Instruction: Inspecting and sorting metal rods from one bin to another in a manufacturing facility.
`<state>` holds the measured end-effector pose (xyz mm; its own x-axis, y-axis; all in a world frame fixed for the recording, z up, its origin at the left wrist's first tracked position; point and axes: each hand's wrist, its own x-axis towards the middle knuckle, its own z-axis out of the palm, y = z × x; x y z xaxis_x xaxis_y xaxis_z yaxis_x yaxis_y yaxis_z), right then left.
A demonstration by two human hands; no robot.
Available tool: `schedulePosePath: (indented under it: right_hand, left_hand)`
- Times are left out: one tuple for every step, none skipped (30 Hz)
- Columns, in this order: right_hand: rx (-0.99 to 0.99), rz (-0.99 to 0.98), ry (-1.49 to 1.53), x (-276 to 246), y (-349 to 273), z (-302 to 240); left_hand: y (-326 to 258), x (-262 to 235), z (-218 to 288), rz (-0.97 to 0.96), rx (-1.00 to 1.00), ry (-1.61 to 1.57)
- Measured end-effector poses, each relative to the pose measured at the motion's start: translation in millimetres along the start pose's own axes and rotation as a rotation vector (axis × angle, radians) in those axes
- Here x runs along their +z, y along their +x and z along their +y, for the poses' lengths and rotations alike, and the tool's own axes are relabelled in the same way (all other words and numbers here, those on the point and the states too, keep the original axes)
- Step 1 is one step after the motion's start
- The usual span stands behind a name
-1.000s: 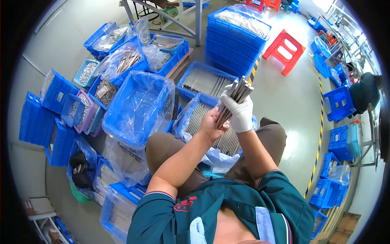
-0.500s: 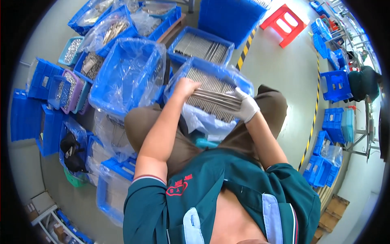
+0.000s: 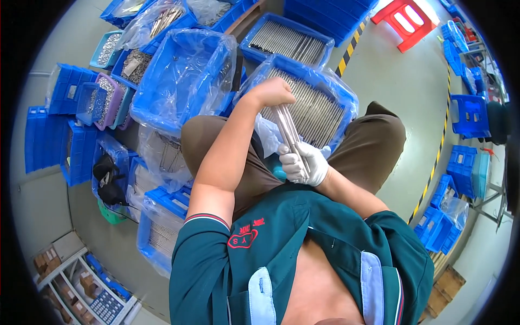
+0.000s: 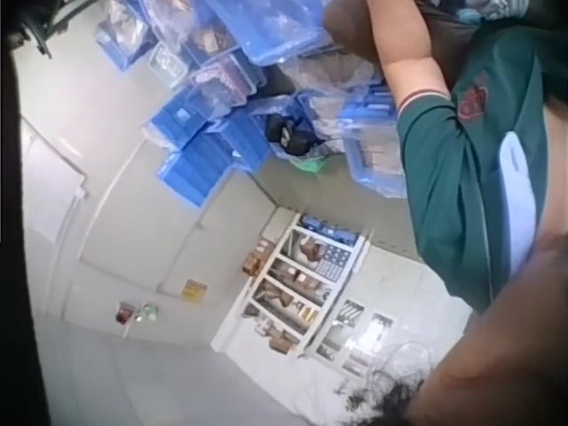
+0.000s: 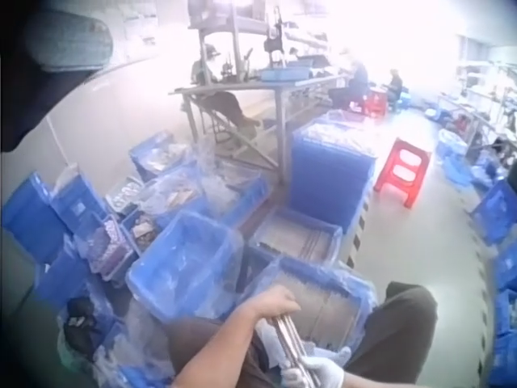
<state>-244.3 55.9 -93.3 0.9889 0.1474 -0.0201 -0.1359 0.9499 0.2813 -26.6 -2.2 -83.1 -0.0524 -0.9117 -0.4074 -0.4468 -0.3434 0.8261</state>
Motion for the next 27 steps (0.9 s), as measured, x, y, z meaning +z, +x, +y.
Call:
schedulePosePath:
  right_hand:
    - [-0.012,0.012,0.015,2.1,1.5,1.5]
    - [-0.030,0.014,0.023,9.2,3.5,4.4]
    - [-0.043,0.015,0.057,19.2,5.4,8.2]
    - [-0.049,-0.008,0.099,24.7,5.5,11.8]
    - [-0.051,-0.027,0.141,28.3,7.5,13.0]
    - [-0.054,0.011,0.117,31.6,7.8,12.3]
    - [-0.050,-0.016,0.094,34.6,9.7,10.8]
    - [-0.037,-0.033,0.107,35.6,8.9,10.2]
    - [-0.025,-0.049,0.120,37.5,8.0,7.8]
    - [-0.025,-0.041,0.113,41.0,5.5,3.6]
    - [-0.022,0.005,0.088,41.6,2.0,-2.1]
    - [-0.021,0.052,0.063,43.5,-2.6,-9.5]
    - [-0.029,0.101,-0.022,46.4,-7.7,-17.7]
    - [-0.020,0.204,-0.167,52.0,-10.8,-26.2]
    - [-0.008,0.252,-0.379,50.8,-13.5,-37.6]
    - [-0.076,0.455,-0.652,66.8,-12.1,-38.6]
    - [-0.113,0.565,-0.865,74.4,-15.9,-47.4]
    - [-0.207,0.770,-1.189,90.6,-16.1,-52.3]
    - [-0.409,0.835,-1.692,75.2,-15.2,-68.1]
    - [-0.654,0.817,-2.045,74.4,-11.6,-78.5]
    - [-0.681,0.810,-2.254,96.1,-18.9,-85.4]
    - [-0.604,0.876,-2.271,105.9,-24.5,-96.7]
    - [-0.616,0.902,-2.294,110.9,-29.3,-106.9]
    - [-0.783,0.810,-2.222,109.6,-28.1,-113.9]
    - [-0.702,0.877,-2.090,110.1,-28.1,-121.0]
    - [-0.619,0.927,-1.958,111.9,-25.3,-126.6]
    - [-0.623,0.932,-1.852,102.1,-23.3,-132.0]
  left_hand:
    - [0.8,-0.9,1.6,-0.018,-0.004,0.003]
    - [0.4,-3.5,7.6,-0.037,-0.001,0.017]
    - [-1.5,-5.0,13.7,-0.044,-0.011,-0.046]
    - [-2.3,-5.4,19.2,-0.043,-0.011,-0.036]
    - [-1.5,-7.3,21.1,-0.039,-0.012,-0.030]
    - [-1.1,-8.9,23.1,-0.023,0.033,0.012]
    - [0.8,-11.9,26.1,-0.027,0.006,0.013]
    - [-0.4,-12.1,30.9,-0.033,-0.025,0.008]
    - [-0.6,-15.0,33.9,-0.077,-0.005,-0.012]
    - [0.0,-19.0,38.5,-0.073,-0.001,0.000]
    - [-0.9,-23.5,45.8,-0.064,-0.054,-0.005]
    - [-0.3,-28.2,51.6,-0.056,-0.104,-0.010]
    - [4.3,-32.7,50.5,-0.024,-0.149,-0.056]
    - [8.1,-40.0,44.2,0.039,-0.177,-0.249]
    - [14.9,-48.9,33.6,0.100,-0.199,-0.443]
    - [19.4,-61.0,9.9,0.166,-0.188,-0.804]
    - [26.1,-61.8,-0.6,0.307,-0.196,-0.983]
    - [29.5,-62.5,-11.4,0.455,-0.205,-1.163]
    - [36.6,-63.5,-23.9,0.539,-0.218,-1.300]
    - [39.3,-64.2,-39.8,0.641,-0.236,-1.375]
    - [41.0,-57.3,-34.8,0.577,-0.212,-1.388]
    - [39.1,-48.3,-31.8,0.517,-0.189,-1.399]
    - [36.4,-43.6,-20.2,0.458,-0.131,-1.453]
    - [33.6,-40.6,-11.3,0.409,-0.035,-1.570]
    - [28.7,-38.1,-3.6,0.437,-0.062,-1.612]
    - [22.9,-40.0,0.7,0.418,-0.035,-1.674]
    - [19.7,-42.3,4.0,0.397,-0.010,-1.734]
